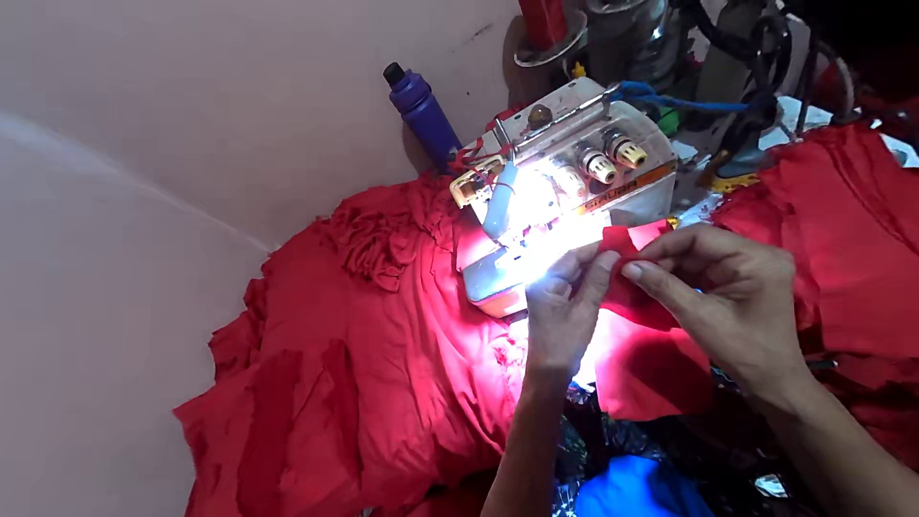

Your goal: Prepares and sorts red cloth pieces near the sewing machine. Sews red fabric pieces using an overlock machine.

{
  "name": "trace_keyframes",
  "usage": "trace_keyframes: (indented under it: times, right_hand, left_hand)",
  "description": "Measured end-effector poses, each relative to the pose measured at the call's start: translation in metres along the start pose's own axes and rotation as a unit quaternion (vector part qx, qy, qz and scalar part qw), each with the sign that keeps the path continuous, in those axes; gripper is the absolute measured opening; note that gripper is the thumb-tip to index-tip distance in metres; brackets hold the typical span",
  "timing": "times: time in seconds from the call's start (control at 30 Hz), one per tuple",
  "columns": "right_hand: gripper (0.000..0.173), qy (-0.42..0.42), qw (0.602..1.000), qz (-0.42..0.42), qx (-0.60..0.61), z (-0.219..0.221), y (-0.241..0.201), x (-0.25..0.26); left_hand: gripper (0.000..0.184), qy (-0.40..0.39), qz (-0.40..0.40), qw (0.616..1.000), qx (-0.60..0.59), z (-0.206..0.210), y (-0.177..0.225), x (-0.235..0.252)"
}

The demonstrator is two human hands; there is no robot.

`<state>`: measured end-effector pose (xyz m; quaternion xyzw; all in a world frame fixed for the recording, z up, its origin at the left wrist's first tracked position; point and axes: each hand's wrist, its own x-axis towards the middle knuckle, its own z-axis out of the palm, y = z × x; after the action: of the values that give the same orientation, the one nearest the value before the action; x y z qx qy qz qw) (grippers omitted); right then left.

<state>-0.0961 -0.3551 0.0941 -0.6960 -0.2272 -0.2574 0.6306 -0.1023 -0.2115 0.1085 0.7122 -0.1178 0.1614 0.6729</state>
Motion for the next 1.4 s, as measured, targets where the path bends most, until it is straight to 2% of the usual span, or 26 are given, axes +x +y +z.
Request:
trace_keyframes:
  times: [0.2, 0.3, 0.37, 0.43, 0.53, 0.6, 0.67, 0.83, 1.0, 1.13, 1.3, 1.4]
  right_hand:
    - [0.012, -0.014, 0.996, 0.043, 0.075, 0.022, -0.007, -0.004]
    - [0.019, -0.035, 0.991, 0.083, 0.099, 0.033, -0.01, -0.01]
    - [0.02, -0.085, 0.979, 0.122, 0.142, 0.038, -0.014, -0.016]
    - [0.02, -0.181, 0.951, 0.162, 0.193, 0.039, -0.015, -0.019]
    - [0.017, -0.307, 0.911, 0.155, 0.227, 0.047, -0.01, -0.026]
    - [0.01, -0.329, 0.901, 0.15, 0.239, 0.057, -0.01, -0.033]
    - [0.011, -0.34, 0.891, 0.155, 0.258, 0.064, -0.012, -0.038]
    - [0.013, -0.321, 0.909, 0.136, 0.227, 0.077, -0.015, -0.05]
    - [0.02, -0.309, 0.923, 0.133, 0.188, 0.079, -0.011, -0.051]
    - [0.015, -0.272, 0.941, 0.103, 0.172, 0.082, -0.01, -0.054]
    - [0.023, -0.186, 0.979, 0.084, 0.003, 0.089, 0.01, -0.043]
    - [0.021, -0.138, 0.98, 0.105, -0.098, 0.096, 0.029, -0.026]
  left_hand:
    - [0.02, -0.036, 0.035, 0.998, 0.034, -0.029, 0.008, -0.018]
    - [0.013, -0.039, 0.038, 0.998, 0.028, -0.044, 0.007, -0.027]
    - [0.011, -0.032, 0.013, 0.999, 0.032, -0.058, 0.009, -0.032]
    - [0.011, -0.048, -0.001, 0.996, 0.075, -0.078, 0.015, -0.036]
    - [0.011, -0.111, 0.056, 0.984, 0.124, -0.111, 0.021, -0.043]
    - [0.014, -0.138, 0.099, 0.975, 0.143, -0.127, 0.027, -0.047]
    - [0.015, -0.145, 0.11, 0.972, 0.15, -0.137, 0.034, -0.05]
    - [0.013, -0.101, 0.104, 0.974, 0.174, -0.15, 0.036, -0.051]
    - [0.012, -0.08, 0.115, 0.976, 0.168, -0.143, 0.03, -0.052]
    - [0.013, -0.058, 0.134, 0.97, 0.193, -0.144, 0.029, -0.045]
    - [0.011, -0.016, 0.107, 0.964, 0.245, -0.136, 0.009, -0.008]
    - [0.006, 0.009, 0.09, 0.954, 0.285, -0.126, -0.018, 0.018]
